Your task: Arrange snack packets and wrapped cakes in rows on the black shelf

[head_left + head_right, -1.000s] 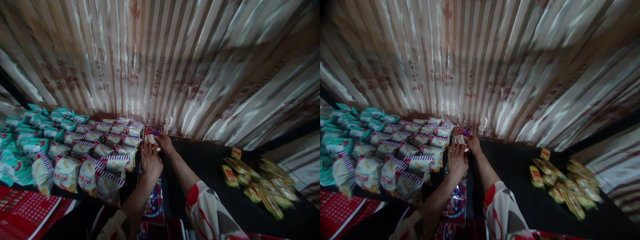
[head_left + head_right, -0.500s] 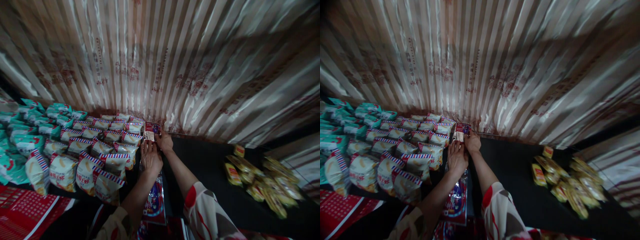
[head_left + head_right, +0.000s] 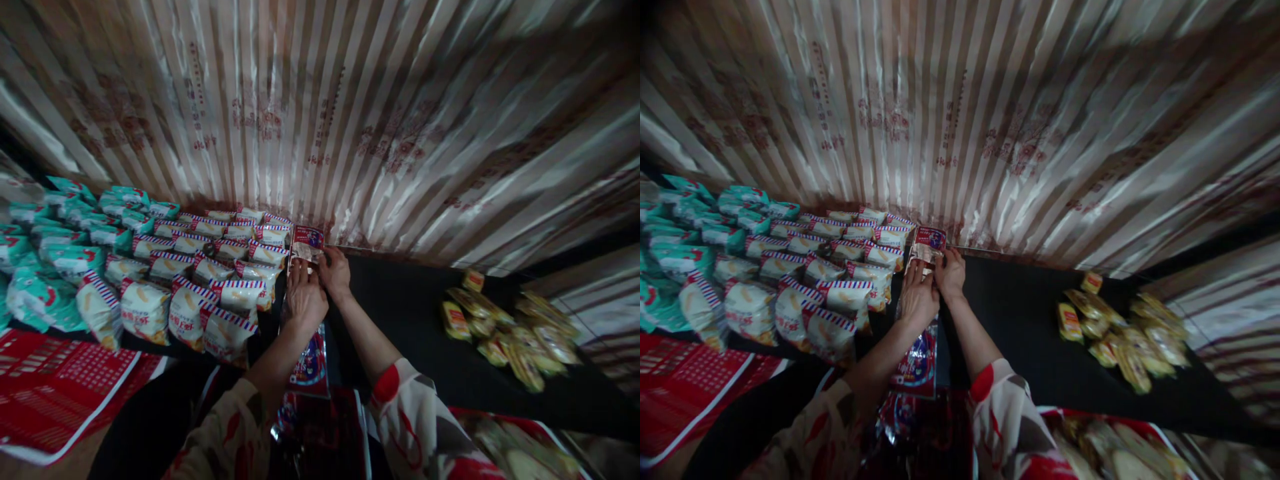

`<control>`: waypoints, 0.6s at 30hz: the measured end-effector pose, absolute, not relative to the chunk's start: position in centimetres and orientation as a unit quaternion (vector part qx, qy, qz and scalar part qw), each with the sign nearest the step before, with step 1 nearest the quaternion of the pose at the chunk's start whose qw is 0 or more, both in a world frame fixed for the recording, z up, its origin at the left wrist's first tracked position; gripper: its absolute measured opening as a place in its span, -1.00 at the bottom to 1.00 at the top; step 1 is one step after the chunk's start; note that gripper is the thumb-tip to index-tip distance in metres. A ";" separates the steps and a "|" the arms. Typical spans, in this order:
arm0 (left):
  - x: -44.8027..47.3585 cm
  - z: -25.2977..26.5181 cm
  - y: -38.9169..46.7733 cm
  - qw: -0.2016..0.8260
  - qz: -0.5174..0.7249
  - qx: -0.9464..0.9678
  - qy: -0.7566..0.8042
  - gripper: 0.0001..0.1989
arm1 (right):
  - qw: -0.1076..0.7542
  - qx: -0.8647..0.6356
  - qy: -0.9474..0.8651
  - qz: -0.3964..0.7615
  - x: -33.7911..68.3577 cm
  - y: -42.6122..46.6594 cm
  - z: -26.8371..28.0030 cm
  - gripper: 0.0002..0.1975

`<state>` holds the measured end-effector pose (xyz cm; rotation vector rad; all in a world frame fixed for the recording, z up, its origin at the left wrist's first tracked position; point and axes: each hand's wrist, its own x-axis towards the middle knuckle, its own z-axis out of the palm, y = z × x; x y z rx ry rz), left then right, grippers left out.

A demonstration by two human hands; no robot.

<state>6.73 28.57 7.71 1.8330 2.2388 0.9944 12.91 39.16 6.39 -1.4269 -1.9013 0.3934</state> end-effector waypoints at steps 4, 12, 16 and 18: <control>7.7 8.1 25.1 0.059 0.337 0.615 0.711 -0.60 | 0.396 -0.534 -0.721 0.193 14.8 34.2 6.1 -0.68; 9.1 6.6 13.8 0.122 0.343 0.689 0.627 -0.59 | 0.447 -0.512 -0.689 0.251 17.8 20.6 6.1 -0.69; 8.5 4.5 7.5 0.176 0.346 0.735 0.555 -0.62 | 0.425 -0.467 -0.727 0.270 19.1 13.4 4.7 -0.72; 7.8 2.9 5.1 0.232 0.315 0.729 0.562 -0.65 | 0.349 -0.463 -0.757 0.302 19.4 10.7 3.0 -0.69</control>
